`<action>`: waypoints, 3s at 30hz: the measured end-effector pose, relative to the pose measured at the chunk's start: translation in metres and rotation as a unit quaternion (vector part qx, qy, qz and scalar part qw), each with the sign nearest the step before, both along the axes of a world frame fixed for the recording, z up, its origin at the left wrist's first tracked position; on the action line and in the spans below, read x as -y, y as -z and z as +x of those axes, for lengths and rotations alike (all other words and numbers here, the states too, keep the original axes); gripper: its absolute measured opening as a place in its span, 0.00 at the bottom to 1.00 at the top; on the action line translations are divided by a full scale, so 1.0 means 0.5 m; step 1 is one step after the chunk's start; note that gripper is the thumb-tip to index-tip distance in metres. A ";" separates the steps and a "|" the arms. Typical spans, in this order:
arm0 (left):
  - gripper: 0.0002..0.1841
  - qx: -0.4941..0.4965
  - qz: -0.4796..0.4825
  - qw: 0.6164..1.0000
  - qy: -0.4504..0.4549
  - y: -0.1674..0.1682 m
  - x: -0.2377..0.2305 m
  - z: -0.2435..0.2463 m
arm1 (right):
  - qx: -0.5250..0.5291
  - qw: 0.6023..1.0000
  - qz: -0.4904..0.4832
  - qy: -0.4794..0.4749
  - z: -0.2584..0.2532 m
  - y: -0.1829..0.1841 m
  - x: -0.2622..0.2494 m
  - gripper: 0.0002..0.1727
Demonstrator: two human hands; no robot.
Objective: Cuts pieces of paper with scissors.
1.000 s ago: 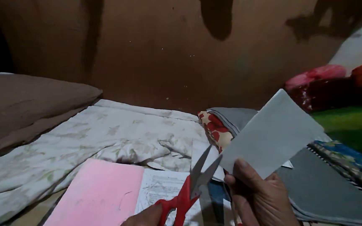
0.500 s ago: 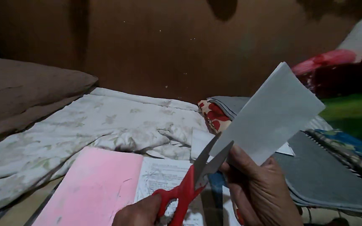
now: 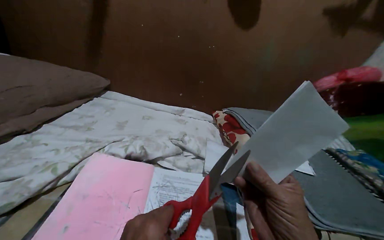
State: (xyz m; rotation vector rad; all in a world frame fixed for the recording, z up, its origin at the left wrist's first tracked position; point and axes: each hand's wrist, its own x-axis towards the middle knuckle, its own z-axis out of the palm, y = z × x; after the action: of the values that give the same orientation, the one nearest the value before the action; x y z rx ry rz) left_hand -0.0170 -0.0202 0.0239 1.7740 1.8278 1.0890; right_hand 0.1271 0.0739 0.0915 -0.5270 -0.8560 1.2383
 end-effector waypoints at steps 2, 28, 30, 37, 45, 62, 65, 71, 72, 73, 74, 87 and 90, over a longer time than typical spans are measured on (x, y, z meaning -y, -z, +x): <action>0.17 0.001 -0.002 1.000 0.001 0.000 -0.001 -0.002 | -0.003 1.000 -0.005 0.000 -0.001 0.000 0.000 0.15; 0.17 0.005 -0.002 1.000 0.001 0.001 -0.002 -0.004 | 0.003 1.000 -0.015 0.000 -0.007 0.009 -0.007 0.14; 0.16 0.002 0.002 1.000 -0.002 0.004 -0.003 -0.004 | 0.000 1.000 -0.015 -0.003 -0.006 0.009 -0.007 0.14; 0.16 0.004 -0.013 1.000 0.002 0.001 -0.003 -0.002 | -0.001 1.000 -0.010 0.001 -0.008 0.013 -0.011 0.13; 0.16 0.006 -0.003 1.000 0.003 0.004 -0.003 -0.005 | 0.026 1.000 0.010 0.007 -0.007 0.015 -0.011 0.14; 0.16 0.005 0.002 1.000 -0.003 0.004 -0.003 -0.005 | 0.018 1.000 0.001 0.009 -0.009 0.013 -0.007 0.15; 0.16 0.003 0.001 1.000 0.000 0.003 -0.003 -0.006 | 0.017 1.000 -0.004 0.014 -0.010 0.012 -0.005 0.15; 0.16 0.001 -0.003 1.000 -0.003 0.002 -0.003 -0.005 | 0.009 1.000 -0.010 0.020 -0.011 0.012 -0.007 0.14; 0.16 0.000 -0.003 1.000 -0.003 0.002 -0.003 -0.005 | 0.009 1.000 -0.010 0.019 -0.011 0.012 -0.006 0.14; 0.17 -0.001 -0.003 1.000 -0.003 0.003 -0.003 -0.005 | 0.010 1.000 -0.008 0.015 -0.010 0.013 -0.007 0.14; 0.17 -0.001 -0.004 1.000 -0.002 0.003 -0.003 -0.005 | 0.009 1.000 -0.005 0.012 -0.009 0.014 -0.007 0.14; 0.16 -0.003 0.002 1.000 -0.002 0.003 -0.003 -0.005 | 0.014 1.000 -0.002 0.007 -0.009 0.017 -0.006 0.14; 0.16 -0.001 0.002 1.000 -0.003 0.004 -0.003 -0.006 | 0.012 1.000 -0.006 0.011 -0.011 0.016 -0.005 0.14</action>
State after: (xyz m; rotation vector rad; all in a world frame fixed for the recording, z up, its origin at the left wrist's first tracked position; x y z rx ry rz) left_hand -0.0198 -0.0186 0.0221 1.7720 1.8349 1.0952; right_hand 0.1216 0.0762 0.0833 -0.5615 -0.8616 1.2190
